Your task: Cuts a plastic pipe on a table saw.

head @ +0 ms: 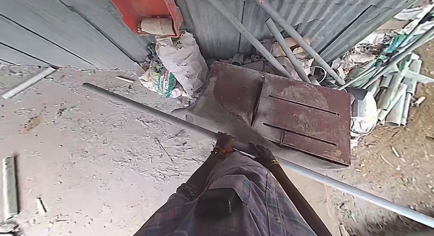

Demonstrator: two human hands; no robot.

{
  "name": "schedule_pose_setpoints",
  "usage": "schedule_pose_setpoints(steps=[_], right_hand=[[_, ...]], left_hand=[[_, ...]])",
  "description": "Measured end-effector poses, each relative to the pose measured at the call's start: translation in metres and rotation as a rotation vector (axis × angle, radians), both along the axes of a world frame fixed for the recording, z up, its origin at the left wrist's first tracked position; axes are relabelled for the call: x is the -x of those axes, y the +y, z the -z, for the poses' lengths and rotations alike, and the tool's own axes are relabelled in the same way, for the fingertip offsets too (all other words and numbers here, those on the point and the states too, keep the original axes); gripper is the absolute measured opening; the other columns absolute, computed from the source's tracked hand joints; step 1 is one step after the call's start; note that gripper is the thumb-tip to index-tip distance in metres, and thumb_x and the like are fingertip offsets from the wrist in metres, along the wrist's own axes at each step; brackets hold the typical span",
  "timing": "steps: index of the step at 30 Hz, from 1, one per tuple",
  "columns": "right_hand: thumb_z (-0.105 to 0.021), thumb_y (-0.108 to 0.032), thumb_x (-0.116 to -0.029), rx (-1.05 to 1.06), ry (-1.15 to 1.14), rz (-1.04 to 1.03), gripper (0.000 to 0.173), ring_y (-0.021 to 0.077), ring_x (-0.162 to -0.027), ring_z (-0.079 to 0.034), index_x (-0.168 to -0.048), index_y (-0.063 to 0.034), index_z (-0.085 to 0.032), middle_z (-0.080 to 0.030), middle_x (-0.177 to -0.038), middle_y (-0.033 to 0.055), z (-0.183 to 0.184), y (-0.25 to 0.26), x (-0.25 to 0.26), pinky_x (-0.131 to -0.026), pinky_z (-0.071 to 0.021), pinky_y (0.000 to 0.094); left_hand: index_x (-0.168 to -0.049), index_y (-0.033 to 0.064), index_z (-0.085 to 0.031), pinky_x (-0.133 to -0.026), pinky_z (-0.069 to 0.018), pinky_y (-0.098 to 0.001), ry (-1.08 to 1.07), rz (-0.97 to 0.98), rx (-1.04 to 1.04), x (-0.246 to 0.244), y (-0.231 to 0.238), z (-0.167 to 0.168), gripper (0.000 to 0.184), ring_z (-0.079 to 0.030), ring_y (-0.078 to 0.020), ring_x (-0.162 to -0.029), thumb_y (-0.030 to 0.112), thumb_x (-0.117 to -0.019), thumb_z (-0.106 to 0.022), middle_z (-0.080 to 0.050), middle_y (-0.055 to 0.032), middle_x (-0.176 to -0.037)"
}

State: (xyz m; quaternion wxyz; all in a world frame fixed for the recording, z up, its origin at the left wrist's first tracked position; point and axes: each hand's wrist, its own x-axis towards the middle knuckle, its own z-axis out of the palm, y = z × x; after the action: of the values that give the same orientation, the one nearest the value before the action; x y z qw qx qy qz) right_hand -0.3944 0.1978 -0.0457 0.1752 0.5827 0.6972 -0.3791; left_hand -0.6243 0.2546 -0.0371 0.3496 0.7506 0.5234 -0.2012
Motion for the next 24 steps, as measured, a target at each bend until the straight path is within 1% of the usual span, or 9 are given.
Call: schedule_pose_setpoints(steps=[4,7,11,13,15,19,21,22,24], right_hand=[[-0.06,-0.008,-0.0998,0.036,0.065,-0.012,0.072,0.0481,-0.129,-0.056,-0.163,-0.0229,-0.03,-0.057,-0.14,0.0285,-0.009,-0.013,0.005,-0.105,-0.0428,0.0627],[-0.063,-0.002,-0.0928,0.012,0.01,0.027,0.075,0.0466,-0.126,-0.058,-0.16,-0.0228,-0.036,-0.06,-0.135,0.0265,-0.022,-0.023,-0.008,-0.102,-0.0446,0.0624],[-0.064,0.006,-0.0821,-0.068,-0.102,0.107,0.077,0.0432,-0.126,-0.058,-0.153,-0.0172,-0.047,-0.061,-0.134,0.024,-0.03,-0.028,-0.062,-0.101,-0.0443,0.0608],[-0.064,0.01,-0.0816,-0.115,-0.158,0.199,0.072,0.0407,-0.132,-0.056,-0.149,-0.0129,-0.053,-0.059,-0.143,0.0217,-0.034,-0.029,-0.102,-0.107,-0.0409,0.0599],[-0.065,0.01,-0.0802,-0.195,-0.238,0.323,0.061,0.0383,-0.13,-0.057,-0.139,-0.0071,-0.06,-0.063,-0.137,0.0208,-0.039,-0.028,-0.14,-0.112,-0.0374,0.0573],[-0.074,0.003,-0.0777,-0.376,-0.325,0.516,0.05,0.0444,-0.131,-0.054,-0.126,-0.0028,-0.066,-0.065,-0.13,0.0247,-0.038,-0.001,-0.168,-0.116,-0.0286,0.0649],[-0.078,-0.017,-0.0855,-0.379,-0.258,0.581,0.059,0.0464,-0.149,-0.032,-0.142,-0.0138,-0.06,-0.048,-0.153,0.0233,-0.035,0.022,-0.154,-0.118,-0.0159,0.0732],[-0.076,-0.033,-0.0903,-0.342,-0.23,0.622,0.067,0.0466,-0.156,-0.013,-0.151,-0.0217,-0.051,-0.029,-0.166,0.0208,-0.026,0.029,-0.142,-0.118,-0.0062,0.0764],[-0.059,-0.06,-0.0971,-0.286,-0.221,0.734,0.077,0.0478,-0.157,0.007,-0.163,-0.0307,-0.031,-0.003,-0.173,0.0165,0.001,0.038,-0.12,-0.114,0.0014,0.0805]], left_hand=[[-0.138,0.0209,-0.064,-0.108,-0.0388,-0.0606,-0.001,0.169,0.066,-0.002,0.001,-0.024,0.054,-0.059,-0.0354,-0.128,0.046,-0.0901,-0.072,-0.068,-0.0128,-0.133],[-0.142,0.0198,-0.06,-0.108,-0.0412,-0.0565,-0.038,0.212,0.012,0.008,-0.001,-0.037,0.057,-0.06,-0.0353,-0.127,0.046,-0.0927,-0.07,-0.067,-0.0139,-0.133],[-0.122,0.012,-0.074,-0.098,-0.048,-0.0591,-0.188,0.127,-0.565,0.077,0.007,-0.02,0.046,-0.071,-0.0387,-0.101,0.034,-0.083,-0.083,-0.076,-0.0159,-0.106],[-0.121,0.0125,-0.074,-0.105,-0.0431,-0.0614,-0.157,0.048,-0.673,0.116,0.024,-0.024,0.047,-0.069,-0.0398,-0.108,0.033,-0.081,-0.086,-0.075,-0.016,-0.111],[-0.125,0.0151,-0.073,-0.112,-0.0368,-0.0604,-0.109,-0.03,-0.606,0.14,0.046,-0.03,0.049,-0.066,-0.0384,-0.116,0.036,-0.0817,-0.085,-0.074,-0.0141,-0.119],[-0.132,0.0203,-0.07,-0.117,-0.0306,-0.0552,-0.081,-0.144,-0.402,0.112,0.078,-0.029,0.057,-0.061,-0.0319,-0.127,0.046,-0.0822,-0.083,-0.071,-0.01,-0.13],[-0.132,0.021,-0.071,-0.118,-0.0293,-0.0546,-0.086,-0.185,-0.38,0.092,0.092,-0.011,0.056,-0.059,-0.0311,-0.129,0.043,-0.082,-0.083,-0.07,-0.0092,-0.132],[-0.133,0.0228,-0.07,-0.119,-0.0285,-0.0543,-0.068,-0.188,-0.37,0.084,0.098,-0.001,0.056,-0.058,-0.0302,-0.131,0.042,-0.0824,-0.083,-0.069,-0.0079,-0.133],[-0.138,0.0262,-0.066,-0.121,-0.0218,-0.0589,-0.032,-0.201,-0.368,0.071,0.104,0.022,0.058,-0.05,-0.0319,-0.14,0.04,-0.0846,-0.082,-0.063,-0.0072,-0.143]])
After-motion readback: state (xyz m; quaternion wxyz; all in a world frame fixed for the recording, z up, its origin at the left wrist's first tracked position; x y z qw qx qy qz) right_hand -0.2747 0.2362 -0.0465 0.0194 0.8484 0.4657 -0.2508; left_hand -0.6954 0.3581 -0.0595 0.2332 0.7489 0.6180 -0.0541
